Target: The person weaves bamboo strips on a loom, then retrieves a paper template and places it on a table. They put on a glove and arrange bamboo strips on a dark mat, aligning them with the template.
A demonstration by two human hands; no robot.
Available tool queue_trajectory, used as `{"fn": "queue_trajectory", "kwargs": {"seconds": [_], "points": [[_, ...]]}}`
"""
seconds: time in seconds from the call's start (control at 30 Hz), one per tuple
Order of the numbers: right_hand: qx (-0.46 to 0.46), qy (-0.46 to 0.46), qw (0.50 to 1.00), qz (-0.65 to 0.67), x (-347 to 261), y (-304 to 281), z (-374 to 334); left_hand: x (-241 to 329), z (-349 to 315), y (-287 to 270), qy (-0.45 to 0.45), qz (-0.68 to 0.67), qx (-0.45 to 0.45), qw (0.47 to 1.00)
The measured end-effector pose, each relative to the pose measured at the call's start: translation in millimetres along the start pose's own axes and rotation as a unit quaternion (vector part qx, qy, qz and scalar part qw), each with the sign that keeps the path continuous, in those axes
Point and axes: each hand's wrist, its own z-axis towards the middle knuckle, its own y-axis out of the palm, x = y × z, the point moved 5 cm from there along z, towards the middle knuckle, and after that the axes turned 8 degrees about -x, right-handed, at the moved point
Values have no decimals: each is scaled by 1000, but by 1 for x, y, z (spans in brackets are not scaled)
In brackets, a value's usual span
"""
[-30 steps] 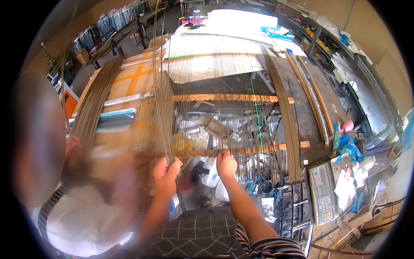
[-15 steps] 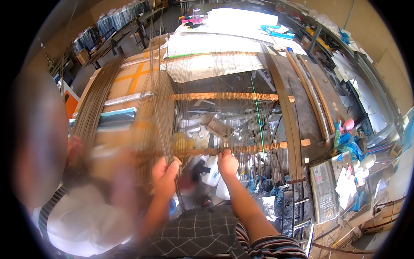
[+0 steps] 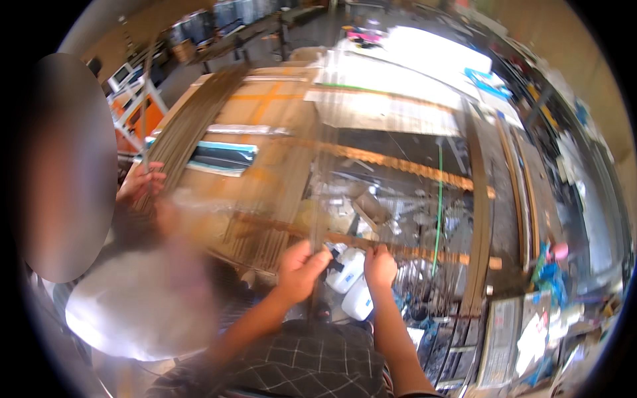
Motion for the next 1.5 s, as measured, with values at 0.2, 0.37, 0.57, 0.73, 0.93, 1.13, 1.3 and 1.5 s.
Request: {"fn": "queue_trajectory", "kwargs": {"seconds": [0.2, 0.37, 0.57, 0.73, 0.93, 1.13, 1.3, 1.5], "points": [[-183, -181, 787, 561, -97, -52, -92, -15, 5, 11, 5, -2, -34, 999], [-157, -157, 837, 499, -97, -57, -109, -17, 10, 23, 49, -11, -49, 998], [-82, -155, 826, 536, -89, -58, -117, -20, 10, 32, 65, 20, -92, 993], [-48, -139, 834, 532, -89, -63, -124, -21, 6, 40, 31, -6, -97, 995], [-46, -166, 849, 499, -99, -82, -125, -23, 5, 45, 9, -23, -96, 995], [-22, -142, 866, 478, -95, -84, -128, -28, 1, 35, 29, -37, -56, 997], [9, -70, 887, 455, -67, -81, -121, -24, 5, 22, -11, -86, -44, 995], [83, -7, 916, 393, -27, -59, -110, -11, 15, -11, -25, -74, -21, 997]]}}
